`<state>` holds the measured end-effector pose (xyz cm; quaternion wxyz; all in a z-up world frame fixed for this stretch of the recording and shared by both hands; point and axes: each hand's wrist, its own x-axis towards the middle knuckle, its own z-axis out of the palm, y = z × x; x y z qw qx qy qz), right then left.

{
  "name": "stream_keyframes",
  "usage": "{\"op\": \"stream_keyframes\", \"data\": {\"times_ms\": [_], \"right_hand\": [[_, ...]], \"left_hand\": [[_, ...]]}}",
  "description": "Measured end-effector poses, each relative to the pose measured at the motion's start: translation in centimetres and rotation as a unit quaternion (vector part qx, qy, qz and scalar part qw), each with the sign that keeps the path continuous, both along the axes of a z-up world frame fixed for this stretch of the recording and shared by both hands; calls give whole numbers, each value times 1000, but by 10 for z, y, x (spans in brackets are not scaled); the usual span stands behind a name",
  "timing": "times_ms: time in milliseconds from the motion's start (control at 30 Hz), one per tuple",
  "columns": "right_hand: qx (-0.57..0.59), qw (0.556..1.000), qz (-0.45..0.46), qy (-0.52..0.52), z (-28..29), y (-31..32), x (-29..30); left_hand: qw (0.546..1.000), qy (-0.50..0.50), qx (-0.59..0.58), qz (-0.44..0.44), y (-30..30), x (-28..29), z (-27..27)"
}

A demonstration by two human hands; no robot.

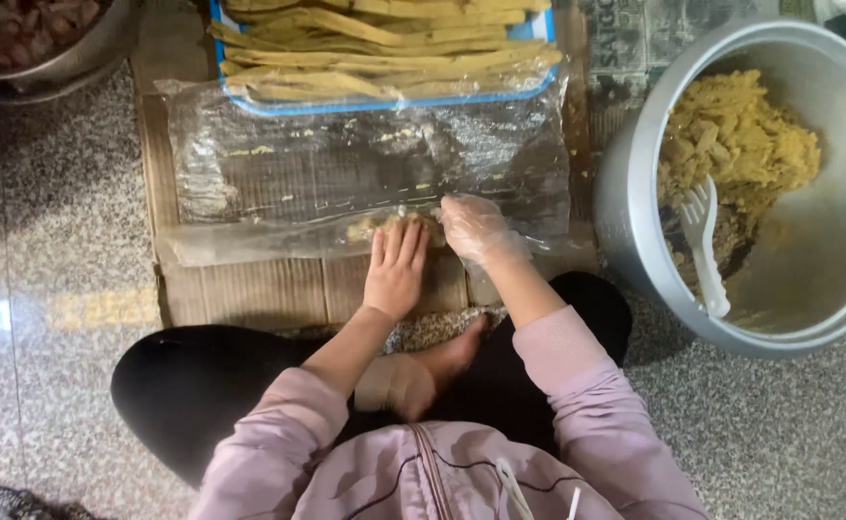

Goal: Scoop food paste onto plastic wrap and roll it into long, thin cylinders.

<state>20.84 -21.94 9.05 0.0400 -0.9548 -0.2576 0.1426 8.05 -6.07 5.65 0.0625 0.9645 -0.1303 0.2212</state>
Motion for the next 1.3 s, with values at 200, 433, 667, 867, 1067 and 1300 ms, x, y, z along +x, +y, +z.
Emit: {"op": "stream_keyframes", "data": {"times_ms": [200,433,667,867,1067,1300], "right_hand": [[4,998,6,-66,-49,2,40],[-31,994,-15,-103,-31,29,62],[14,996,36,-82,1,46,19],[6,993,105,-45,-29,65,-9],[58,985,79,-140,-48,68,-1],[52,938,26,-342,-85,103,-20]], "left_hand": [[999,40,11,5,13,40,-29],[993,110,4,42,31,81,-61],[947,311,-28,74,29,64,-23],[935,323,-90,120,29,66,-34],[979,157,-46,125,29,71,-64],[962,213,40,166,39,73,-27]]}}
